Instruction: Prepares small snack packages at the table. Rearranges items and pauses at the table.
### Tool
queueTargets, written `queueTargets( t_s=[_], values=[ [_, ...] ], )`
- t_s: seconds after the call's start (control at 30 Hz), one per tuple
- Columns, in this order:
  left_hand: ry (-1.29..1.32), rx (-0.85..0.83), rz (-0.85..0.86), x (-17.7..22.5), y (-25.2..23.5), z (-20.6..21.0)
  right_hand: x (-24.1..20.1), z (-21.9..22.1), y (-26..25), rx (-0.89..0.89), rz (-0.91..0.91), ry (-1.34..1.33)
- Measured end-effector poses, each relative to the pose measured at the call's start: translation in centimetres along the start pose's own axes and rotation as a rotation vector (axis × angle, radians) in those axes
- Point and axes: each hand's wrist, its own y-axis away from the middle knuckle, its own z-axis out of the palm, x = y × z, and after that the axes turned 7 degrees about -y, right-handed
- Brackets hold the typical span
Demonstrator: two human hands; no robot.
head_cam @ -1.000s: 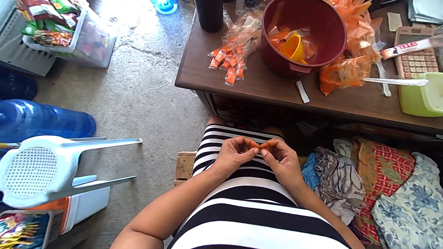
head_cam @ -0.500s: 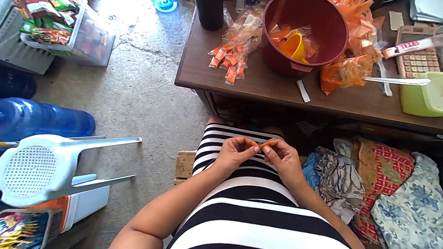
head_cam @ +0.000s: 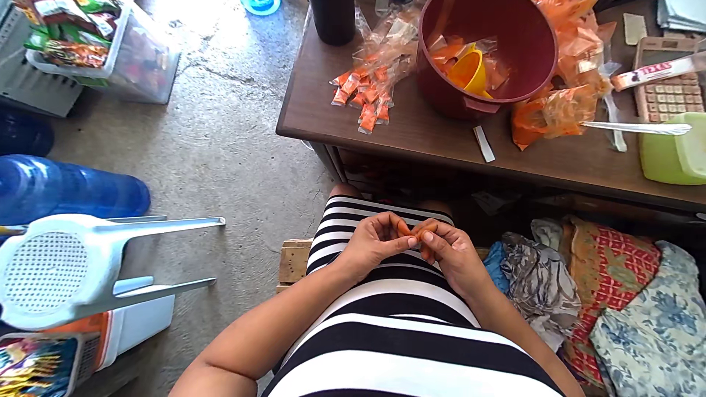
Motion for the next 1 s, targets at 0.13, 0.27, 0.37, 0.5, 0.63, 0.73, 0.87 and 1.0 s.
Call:
queueTargets(
  t_s=[0.13, 0.27, 0.37, 0.5, 0.63, 0.73, 0.87, 1.0],
  values=[
    [0.023, -0.013, -0.012, -0.02, -0.16, -0.09, -0.04, -0.07, -0.2, -0.002, 0.021, -0.009],
    [0.004, -0.023, -0.015, 0.01, -0.22, -0.18, -0.09, -0.03, -0.28, 0.009, 0.035, -0.001],
    [0.005, -0.025, -0.011, 0.0, -0.26, -0.2, -0.11, -0.01, -0.28, 0.013, 0.043, -0.001],
    [0.003, -0.03, -0.014, 0.03, -0.26, -0.21, -0.13, 0.03, -0.36, 0.018, 0.047, 0.002],
    [0.001, -0.035, -0.011, -0.07, -0.27, -0.26, -0.14, 0.15, -0.38, 0.031, 0.048, 0.016],
    [-0.005, -0.036, -0.008, -0.08, -0.24, -0.26, -0.16, 0.19, -0.36, 0.03, 0.052, 0.034],
    [-0.011, -0.037, -0.006, -0.06, -0.18, -0.25, -0.17, 0.25, -0.34, 0.031, 0.047, 0.036],
    [-0.006, -0.042, -0.003, -0.16, -0.15, -0.26, -0.18, 0.28, -0.31, 0.026, 0.042, 0.04]
  ],
)
